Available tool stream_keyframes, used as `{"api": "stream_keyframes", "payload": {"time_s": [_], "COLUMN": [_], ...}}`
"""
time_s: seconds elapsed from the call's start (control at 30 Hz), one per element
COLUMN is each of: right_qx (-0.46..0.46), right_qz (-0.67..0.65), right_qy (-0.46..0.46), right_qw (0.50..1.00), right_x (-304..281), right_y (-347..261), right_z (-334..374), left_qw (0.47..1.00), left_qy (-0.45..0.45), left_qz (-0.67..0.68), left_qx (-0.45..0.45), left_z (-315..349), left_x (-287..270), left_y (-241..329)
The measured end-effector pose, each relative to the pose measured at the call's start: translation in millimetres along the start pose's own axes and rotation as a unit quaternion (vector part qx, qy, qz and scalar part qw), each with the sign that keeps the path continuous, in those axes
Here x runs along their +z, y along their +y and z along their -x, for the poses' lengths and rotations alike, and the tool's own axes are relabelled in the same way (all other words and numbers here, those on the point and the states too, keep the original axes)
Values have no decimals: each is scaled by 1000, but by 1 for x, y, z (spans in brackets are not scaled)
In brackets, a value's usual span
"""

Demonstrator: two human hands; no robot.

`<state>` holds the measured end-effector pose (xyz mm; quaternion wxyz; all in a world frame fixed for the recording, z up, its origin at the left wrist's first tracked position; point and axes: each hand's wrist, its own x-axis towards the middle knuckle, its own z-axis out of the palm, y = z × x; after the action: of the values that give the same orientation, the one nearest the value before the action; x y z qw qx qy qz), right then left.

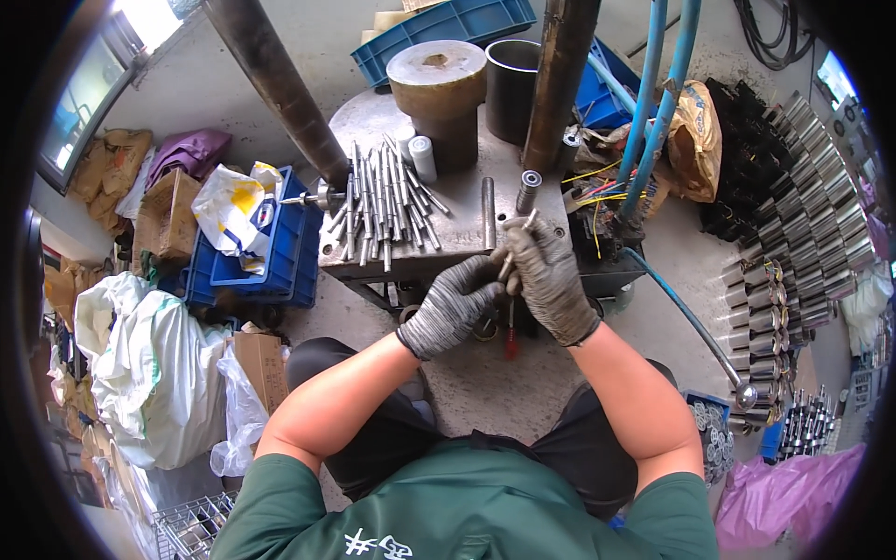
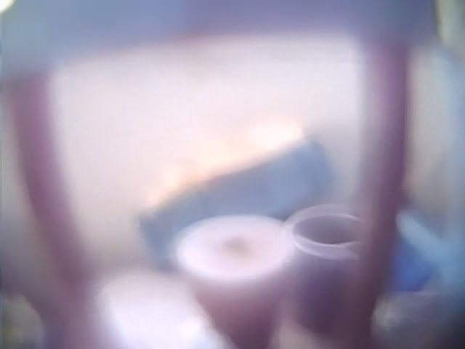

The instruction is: The person assembles metal rods and collars by placing them into a manual press machine and pulling a lever to join them.

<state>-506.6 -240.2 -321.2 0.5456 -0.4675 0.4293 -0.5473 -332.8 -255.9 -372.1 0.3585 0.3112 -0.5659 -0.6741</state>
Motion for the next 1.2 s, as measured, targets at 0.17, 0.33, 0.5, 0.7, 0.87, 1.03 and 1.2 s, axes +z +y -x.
{"api": "stream_keyframes", "payload": {"time_s": [0.17, 0.33, 0.5, 0.7, 0.87, 1.03, 1.2], "right_qx": [-148, -229, -31, 3, 28, 15, -2], "right_qz": [53, 293, 215, 55, 61, 94, 108], "right_qy": [46, 109, 131, 132, 119, 101, 80], "right_qw": [986, 922, 967, 990, 991, 990, 991], "right_x": [0, -54, -81, -85, -77, -79, -85], "right_y": [-26, -9, 22, 21, 12, 3, 4], "right_z": [-14, -46, -53, -35, -17, 1, 13], "left_qw": [995, 957, 806, 813, 878, 905, 937], "left_qy": [86, 230, 529, 536, 412, 372, 280], "left_qz": [-48, 43, 152, 207, 85, 121, 167], "left_qx": [19, 171, 218, -96, -229, -165, -124], "left_z": [-10, -10, 14, 36, 22, 6, -4], "left_x": [-10, -65, -185, -323, -315, -307, -326], "left_y": [18, 57, 83, -9, -39, -44, -64]}}
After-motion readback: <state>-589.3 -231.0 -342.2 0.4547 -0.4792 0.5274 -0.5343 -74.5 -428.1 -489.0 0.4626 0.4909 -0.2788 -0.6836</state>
